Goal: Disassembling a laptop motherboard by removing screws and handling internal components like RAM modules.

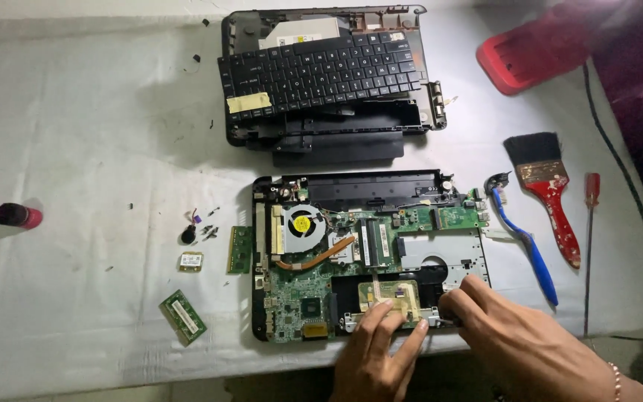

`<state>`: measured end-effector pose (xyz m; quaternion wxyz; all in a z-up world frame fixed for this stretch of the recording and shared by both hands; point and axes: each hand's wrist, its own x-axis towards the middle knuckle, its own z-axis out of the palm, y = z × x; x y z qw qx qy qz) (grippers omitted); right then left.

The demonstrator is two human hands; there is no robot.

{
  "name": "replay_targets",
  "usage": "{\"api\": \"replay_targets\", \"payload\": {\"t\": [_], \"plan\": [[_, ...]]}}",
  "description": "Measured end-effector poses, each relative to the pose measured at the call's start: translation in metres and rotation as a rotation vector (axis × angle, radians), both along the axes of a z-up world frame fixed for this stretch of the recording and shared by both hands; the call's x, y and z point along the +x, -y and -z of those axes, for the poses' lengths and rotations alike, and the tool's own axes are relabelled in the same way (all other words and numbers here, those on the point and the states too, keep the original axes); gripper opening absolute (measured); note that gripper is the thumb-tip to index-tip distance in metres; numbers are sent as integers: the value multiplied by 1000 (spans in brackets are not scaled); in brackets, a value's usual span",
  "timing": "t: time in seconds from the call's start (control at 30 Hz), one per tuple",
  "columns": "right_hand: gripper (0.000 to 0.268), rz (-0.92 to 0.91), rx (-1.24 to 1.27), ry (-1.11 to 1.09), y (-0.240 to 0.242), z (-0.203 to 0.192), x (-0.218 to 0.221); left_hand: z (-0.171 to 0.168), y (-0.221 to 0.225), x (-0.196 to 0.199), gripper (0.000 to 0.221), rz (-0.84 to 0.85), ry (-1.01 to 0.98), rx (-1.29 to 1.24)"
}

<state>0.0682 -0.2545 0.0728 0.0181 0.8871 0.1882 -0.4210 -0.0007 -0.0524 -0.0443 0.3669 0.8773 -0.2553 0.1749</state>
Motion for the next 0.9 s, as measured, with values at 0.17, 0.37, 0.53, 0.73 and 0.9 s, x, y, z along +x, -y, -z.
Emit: {"api": "replay_targets", "payload": {"t": [0.17, 0.37, 0.53, 0.73, 0.9], "plan": [[28, 118, -218, 164, -9, 4, 2, -26, 4, -13, 34, -152, -127, -206], [38, 14, -285, 132, 25, 51, 1, -33, -48, -19, 20, -314, -21, -202], [28, 68, -354, 374, 24, 76, -6, -43, -116, -4, 25, -675, -37, -120], [69, 102, -115, 293, 56, 110, 5, -23, -158, 19, 30, -833, -237, 33], [23, 205, -366, 455, 14, 67, -7, -14, -168, 39, 22, -820, -211, 101]]}}
